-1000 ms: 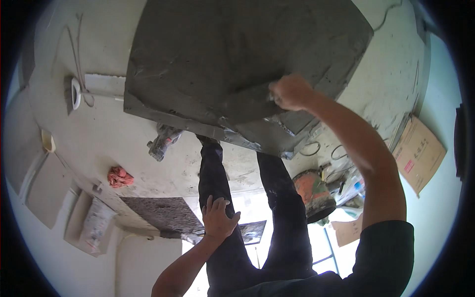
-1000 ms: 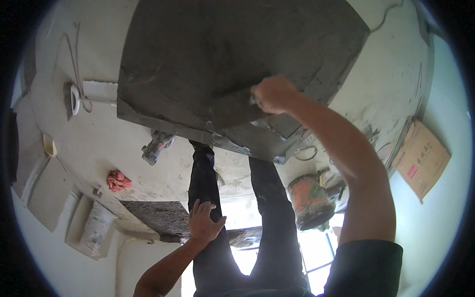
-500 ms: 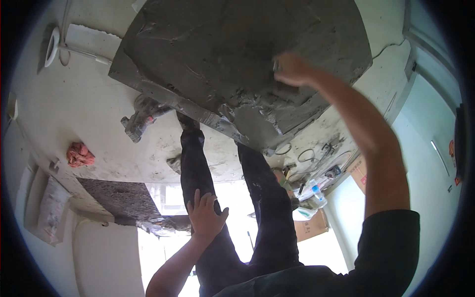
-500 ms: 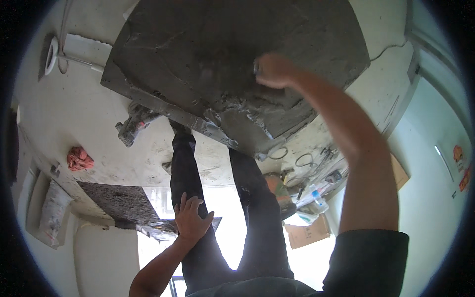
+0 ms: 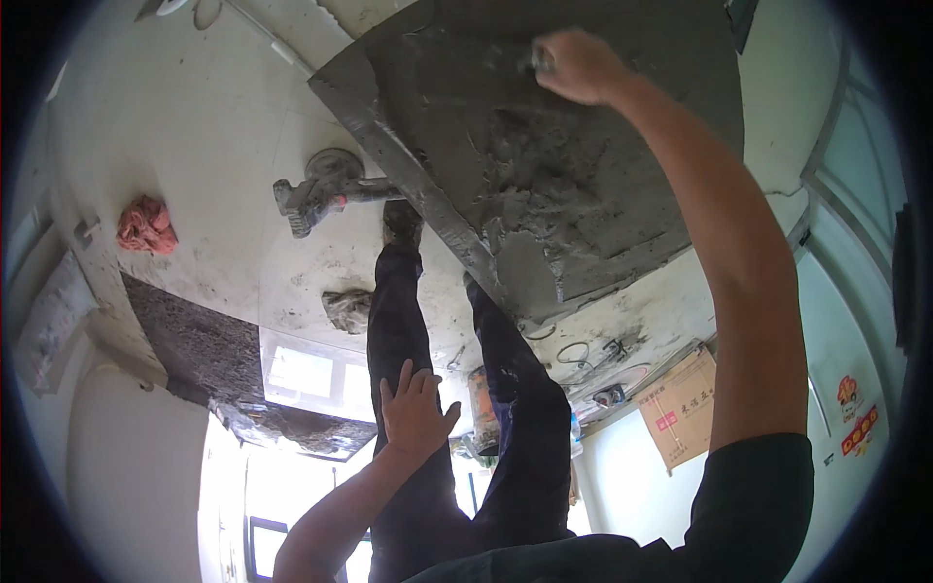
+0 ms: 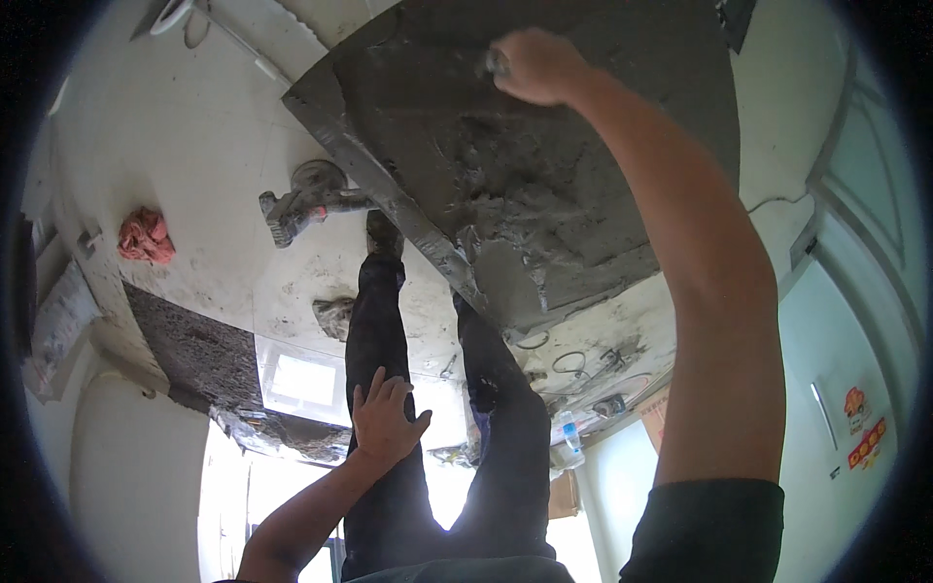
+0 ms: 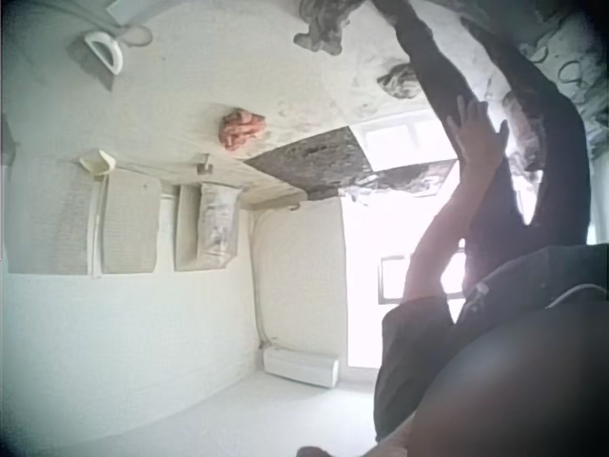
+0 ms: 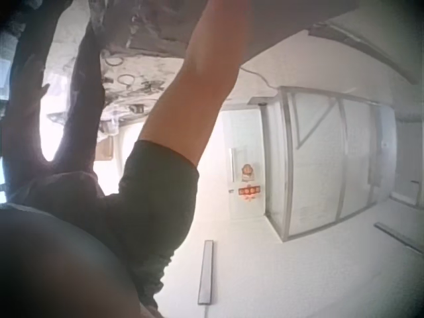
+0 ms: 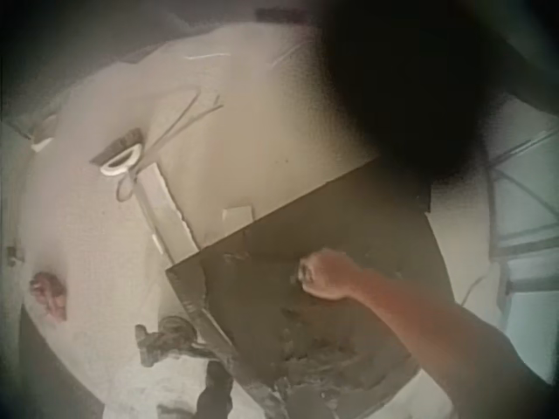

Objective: Apply and spread mortar evenly on the back of a tile using a trowel.

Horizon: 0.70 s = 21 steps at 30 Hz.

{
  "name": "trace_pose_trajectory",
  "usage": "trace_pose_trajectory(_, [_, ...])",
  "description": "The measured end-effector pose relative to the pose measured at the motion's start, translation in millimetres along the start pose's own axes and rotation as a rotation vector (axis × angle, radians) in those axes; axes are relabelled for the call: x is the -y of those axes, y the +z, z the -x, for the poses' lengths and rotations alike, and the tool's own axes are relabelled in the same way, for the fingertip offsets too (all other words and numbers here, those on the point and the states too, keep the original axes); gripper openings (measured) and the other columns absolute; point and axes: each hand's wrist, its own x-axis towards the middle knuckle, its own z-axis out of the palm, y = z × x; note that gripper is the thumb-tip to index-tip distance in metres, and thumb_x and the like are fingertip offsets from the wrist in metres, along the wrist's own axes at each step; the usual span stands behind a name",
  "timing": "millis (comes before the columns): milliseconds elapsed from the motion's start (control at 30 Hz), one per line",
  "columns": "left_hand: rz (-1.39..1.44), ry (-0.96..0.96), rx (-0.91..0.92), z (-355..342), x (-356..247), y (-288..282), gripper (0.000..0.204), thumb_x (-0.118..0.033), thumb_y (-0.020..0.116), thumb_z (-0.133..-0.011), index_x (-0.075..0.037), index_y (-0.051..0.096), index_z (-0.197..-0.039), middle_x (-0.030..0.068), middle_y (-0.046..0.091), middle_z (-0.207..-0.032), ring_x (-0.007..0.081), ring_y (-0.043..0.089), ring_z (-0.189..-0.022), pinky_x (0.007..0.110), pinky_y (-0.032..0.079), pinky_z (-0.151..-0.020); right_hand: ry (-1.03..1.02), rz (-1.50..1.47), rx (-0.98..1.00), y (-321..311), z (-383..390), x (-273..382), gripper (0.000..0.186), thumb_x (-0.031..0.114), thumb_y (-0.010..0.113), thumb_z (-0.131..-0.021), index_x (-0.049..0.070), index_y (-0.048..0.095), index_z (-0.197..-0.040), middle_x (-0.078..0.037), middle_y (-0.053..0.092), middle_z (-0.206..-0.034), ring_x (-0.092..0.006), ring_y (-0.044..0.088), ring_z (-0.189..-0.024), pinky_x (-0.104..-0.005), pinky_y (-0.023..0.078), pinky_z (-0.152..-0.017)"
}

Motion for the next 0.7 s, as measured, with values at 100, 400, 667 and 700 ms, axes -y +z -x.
trace_pose_trajectory(100, [0.038, 0.005, 0.048, 3, -3, 15, 0.047, -0.037, 0.076, -0.077, -0.009, 0.064, -0.113, 0.0096, 0.059, -0.129, 0.0338, 0.041, -0.141, 0.068, 0.03, -0.11, -0.116, 0.054, -0.02, 16, -51, -10, 0.027, 0.023, 0.065, -0.083, 0.004, 0.069, -0.102, -0.021, 0.071, -0.096, -0.04, 0.068, -0.093, -0.0498, 0.055, -0.08])
trace_pose_trajectory(400, [-0.006, -0.012, -0.018, -2, -7, 11, 0.049, -0.032, 0.081, -0.073, -0.009, 0.063, -0.113, 0.0102, 0.062, -0.127, 0.0349, 0.044, -0.139, 0.066, 0.032, -0.109, -0.353, 0.147, 0.435, 22, -30, 75, 0.038, 0.03, 0.059, -0.092, -0.003, 0.067, -0.111, -0.026, 0.068, -0.107, -0.0387, 0.065, -0.096, -0.051, 0.05, -0.084])
trace_pose_trajectory(667, [-0.036, -0.001, 0.003, -1, -8, 6, 0.047, -0.032, 0.078, -0.076, -0.008, 0.063, -0.114, 0.0107, 0.06, -0.131, 0.0331, 0.042, -0.141, 0.066, 0.031, -0.111, -0.189, 0.151, 0.761, 97, 112, 28, 0.026, 0.013, 0.066, -0.074, 0.007, 0.073, -0.098, -0.019, 0.072, -0.096, -0.038, 0.069, -0.095, -0.0479, 0.056, -0.083])
trace_pose_trajectory(700, [-0.037, 0.014, 0.004, -3, -9, 8, 0.047, -0.032, 0.078, -0.076, -0.008, 0.063, -0.114, 0.0107, 0.06, -0.131, 0.0331, 0.042, -0.141, 0.066, 0.031, -0.111, -0.153, 0.127, 0.779, 103, 131, 16, 0.027, 0.013, 0.067, -0.073, 0.007, 0.073, -0.099, -0.019, 0.072, -0.095, -0.0378, 0.069, -0.094, -0.0482, 0.056, -0.082])
